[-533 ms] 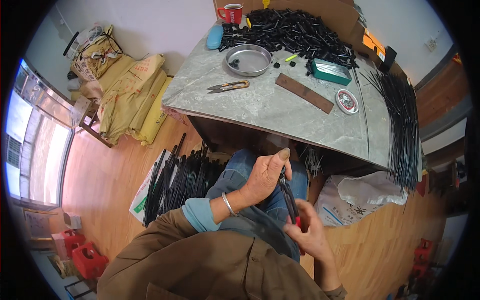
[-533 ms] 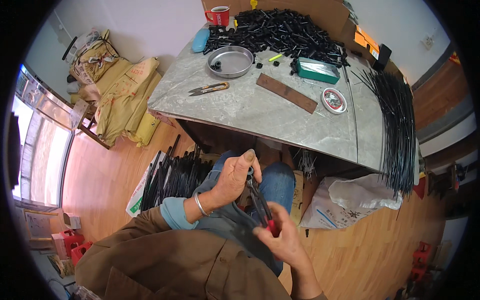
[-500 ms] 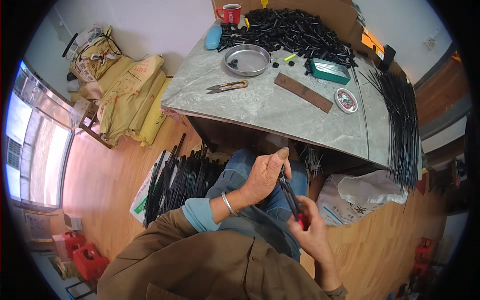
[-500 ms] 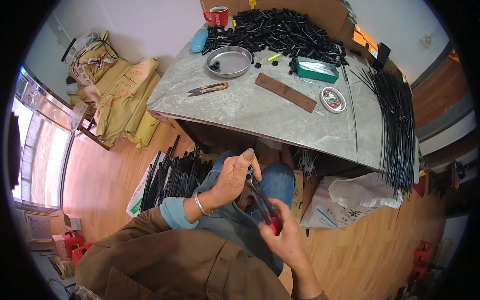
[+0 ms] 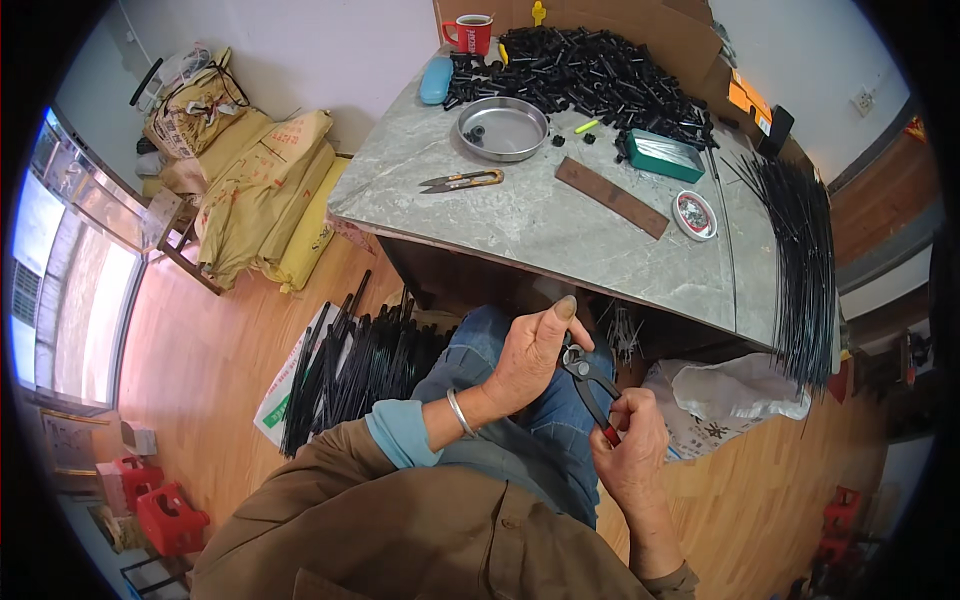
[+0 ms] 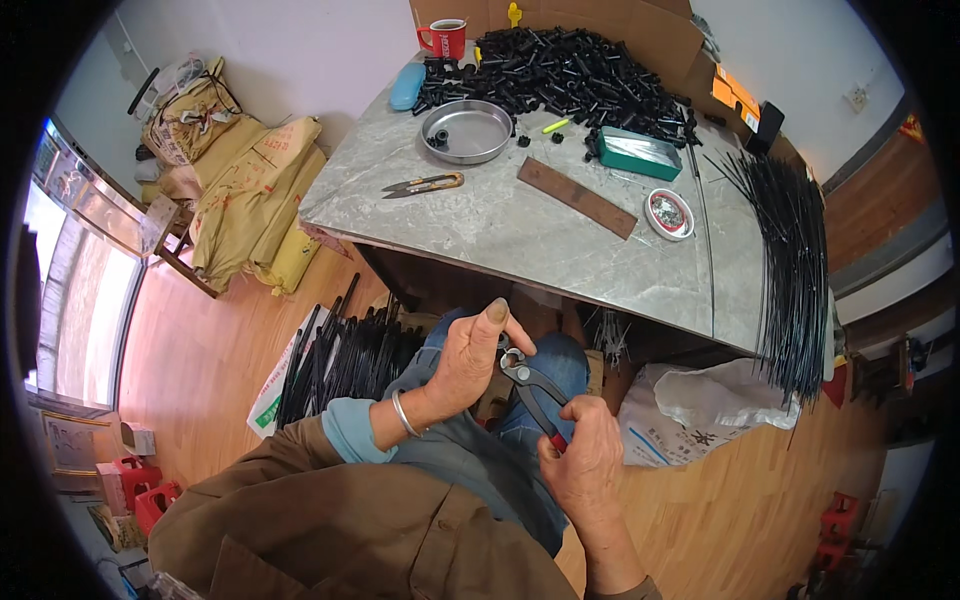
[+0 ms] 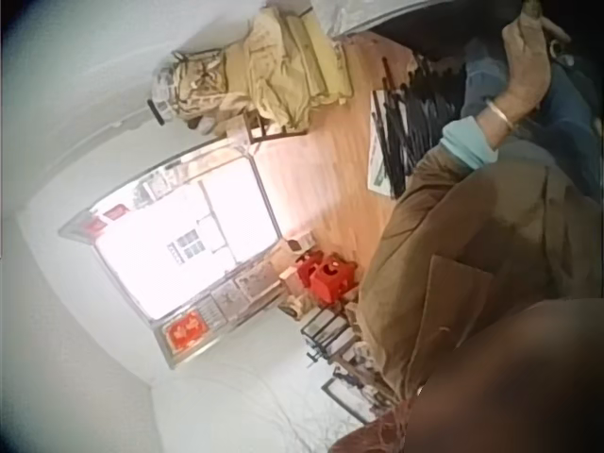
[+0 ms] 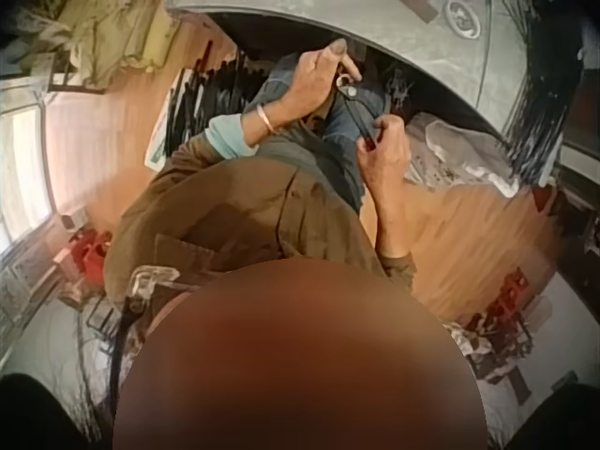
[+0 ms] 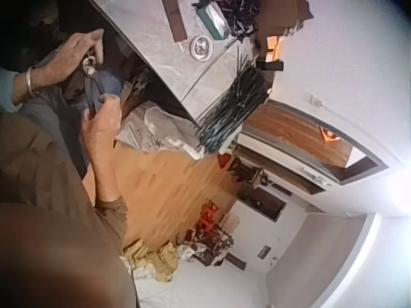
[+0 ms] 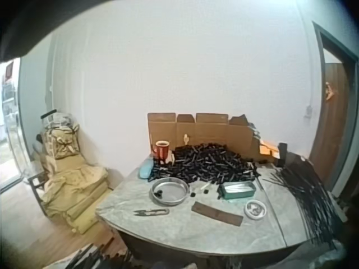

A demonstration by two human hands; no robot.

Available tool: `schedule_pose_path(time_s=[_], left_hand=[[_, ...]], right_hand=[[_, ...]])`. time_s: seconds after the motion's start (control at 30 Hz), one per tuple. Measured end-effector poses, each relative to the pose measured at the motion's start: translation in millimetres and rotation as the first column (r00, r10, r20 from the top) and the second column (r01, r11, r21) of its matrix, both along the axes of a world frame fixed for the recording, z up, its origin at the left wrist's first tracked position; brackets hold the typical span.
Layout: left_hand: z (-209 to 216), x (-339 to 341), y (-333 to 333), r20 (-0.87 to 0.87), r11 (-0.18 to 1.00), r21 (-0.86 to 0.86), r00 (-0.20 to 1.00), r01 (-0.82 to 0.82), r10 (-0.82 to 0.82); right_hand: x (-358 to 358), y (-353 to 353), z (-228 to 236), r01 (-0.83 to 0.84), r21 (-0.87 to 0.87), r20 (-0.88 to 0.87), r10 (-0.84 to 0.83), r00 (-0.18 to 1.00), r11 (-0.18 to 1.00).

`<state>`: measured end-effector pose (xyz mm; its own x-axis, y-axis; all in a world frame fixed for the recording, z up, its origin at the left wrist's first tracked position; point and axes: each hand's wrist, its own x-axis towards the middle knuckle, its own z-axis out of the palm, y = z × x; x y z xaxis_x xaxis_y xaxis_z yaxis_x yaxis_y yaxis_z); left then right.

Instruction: Assemble and trim bundles of black plastic ties using a jig and wire cutters.

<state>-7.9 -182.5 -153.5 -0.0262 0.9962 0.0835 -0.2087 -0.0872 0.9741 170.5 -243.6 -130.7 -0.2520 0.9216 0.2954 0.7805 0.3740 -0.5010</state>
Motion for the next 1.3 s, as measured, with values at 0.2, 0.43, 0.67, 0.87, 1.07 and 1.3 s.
schedule_pose_path(time_s=[0.2, 0.43, 0.67, 0.87, 1.07, 1.3], left_hand=[[1.9, -5.9, -0.1, -0.078, 0.998, -0.051, 0.996, 0.044, -0.047], [0.1, -4.9, 0.6, -0.039, 0.996, -0.067, 0.997, 0.059, -0.061], [-1.6, -2.2, 1.3, 0.023, 1.0, -0.01, 1.0, -0.017, 0.018], [5.9, -5.4, -5.0, -0.018, 0.998, -0.057, 0.999, 0.032, -0.033], [3.8, -5.9, -6.7, -0.047, 0.995, -0.03, 0.994, 0.093, -0.094], [11.6, -7.4, -5.1, -0.058, 0.973, -0.064, 0.973, 0.221, -0.224]], right_hand=[[-7.8, 2.5, 5.1, 0.001, 0.058, -0.01, -0.001, 1.0, 0.998], [-8.0, 4.9, 13.8, -0.017, 0.069, 0.04, 0.014, 0.999, 0.997], [-3.8, 2.5, 12.4, -0.059, -0.069, 0.012, 0.06, 0.998, 0.996], [0.5, 6.0, 15.7, -0.095, -0.175, -0.111, 0.077, 0.991, 0.98], [17.6, 11.0, 10.5, -0.363, -0.629, -0.514, -0.018, 0.858, 0.687], [28.9, 3.6, -13.8, -0.858, -0.502, -0.761, -0.53, 0.375, 0.114]])
